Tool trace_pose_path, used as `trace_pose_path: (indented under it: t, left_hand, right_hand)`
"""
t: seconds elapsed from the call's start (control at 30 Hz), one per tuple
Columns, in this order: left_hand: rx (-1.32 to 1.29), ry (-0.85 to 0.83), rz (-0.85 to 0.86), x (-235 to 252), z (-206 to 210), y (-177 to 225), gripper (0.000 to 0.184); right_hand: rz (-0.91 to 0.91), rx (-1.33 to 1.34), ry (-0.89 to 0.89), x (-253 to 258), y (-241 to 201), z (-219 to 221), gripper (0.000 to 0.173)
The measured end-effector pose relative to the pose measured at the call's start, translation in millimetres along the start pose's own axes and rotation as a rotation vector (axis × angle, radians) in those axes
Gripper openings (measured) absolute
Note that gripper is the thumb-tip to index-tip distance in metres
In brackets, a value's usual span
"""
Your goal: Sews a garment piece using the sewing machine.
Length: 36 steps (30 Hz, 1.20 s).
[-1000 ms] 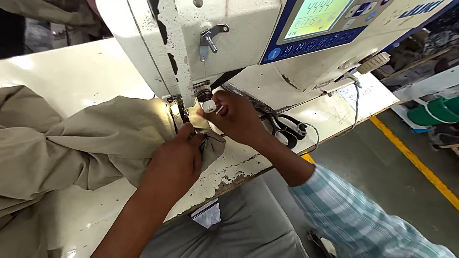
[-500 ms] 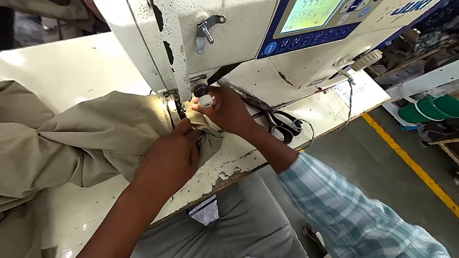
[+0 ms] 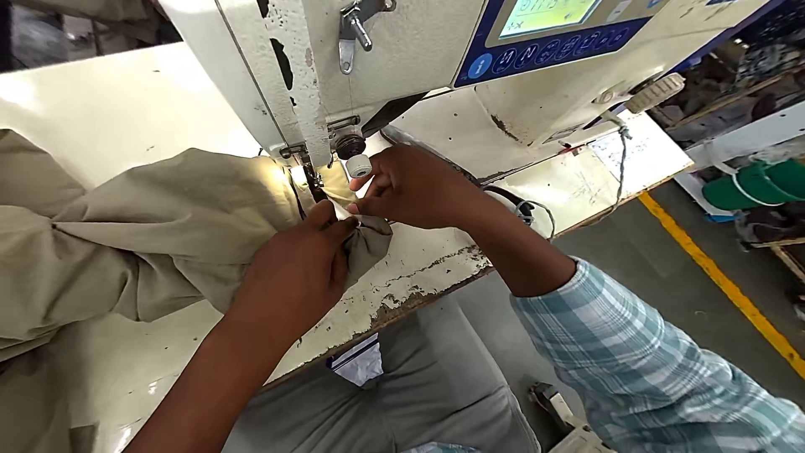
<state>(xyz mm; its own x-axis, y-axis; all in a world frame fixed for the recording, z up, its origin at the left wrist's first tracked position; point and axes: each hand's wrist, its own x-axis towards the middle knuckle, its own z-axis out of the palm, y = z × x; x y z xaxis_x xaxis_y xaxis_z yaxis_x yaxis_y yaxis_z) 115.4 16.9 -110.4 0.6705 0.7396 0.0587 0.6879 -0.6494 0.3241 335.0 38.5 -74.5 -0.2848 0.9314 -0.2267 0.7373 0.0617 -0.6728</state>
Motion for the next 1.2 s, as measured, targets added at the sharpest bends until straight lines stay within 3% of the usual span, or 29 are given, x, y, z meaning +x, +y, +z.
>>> trace_pose_path:
  t: [0.1,0.23,0.4,0.63,0.93,1.07,1.2]
  left_hand:
    - [0.005,-0.001,0.004,0.3,-0.4,-0.6,0.034]
    - [-0.004,-0.012,0.01,0.2,0.0,-1.8,0.035]
    - [-0.005,-0.01,0.006,0.5,-0.4,-0.4,0.035]
    - [0.018,0.0,-0.001,-1.7,0.7,3.7,0.034]
    - [0.031,0.007,-0.027,-4.4,2.0,7.2,0.031]
    - [0.065,0.039,-0.053,-7.9,4.7,13.0,0.027]
    - [0.086,0.026,-0.081,-7.6,4.3,17.1,0.022]
  right_hand:
    - [-0.033,0.121,-0.11,9.0,3.6,-8.9,0.017]
    - [0.043,0.366,-0.229,17.8,8.6,-17.3,0.018]
    - [0.091,0.442,-0.188,25.3,16.6,-13.5,0.024]
    - [0.009,0.089,0.024,11.1,7.1,7.7,0.021]
    - [-0.03,-0.034,0.19,-0.7,3.3,23.7,0.013]
    - [-0.168,-0.098,0.315,-8.5,-4.3,34.8,0.009]
    - [-0.202,-0.119,0.181,-10.0,-12.6,38.5,0.019]
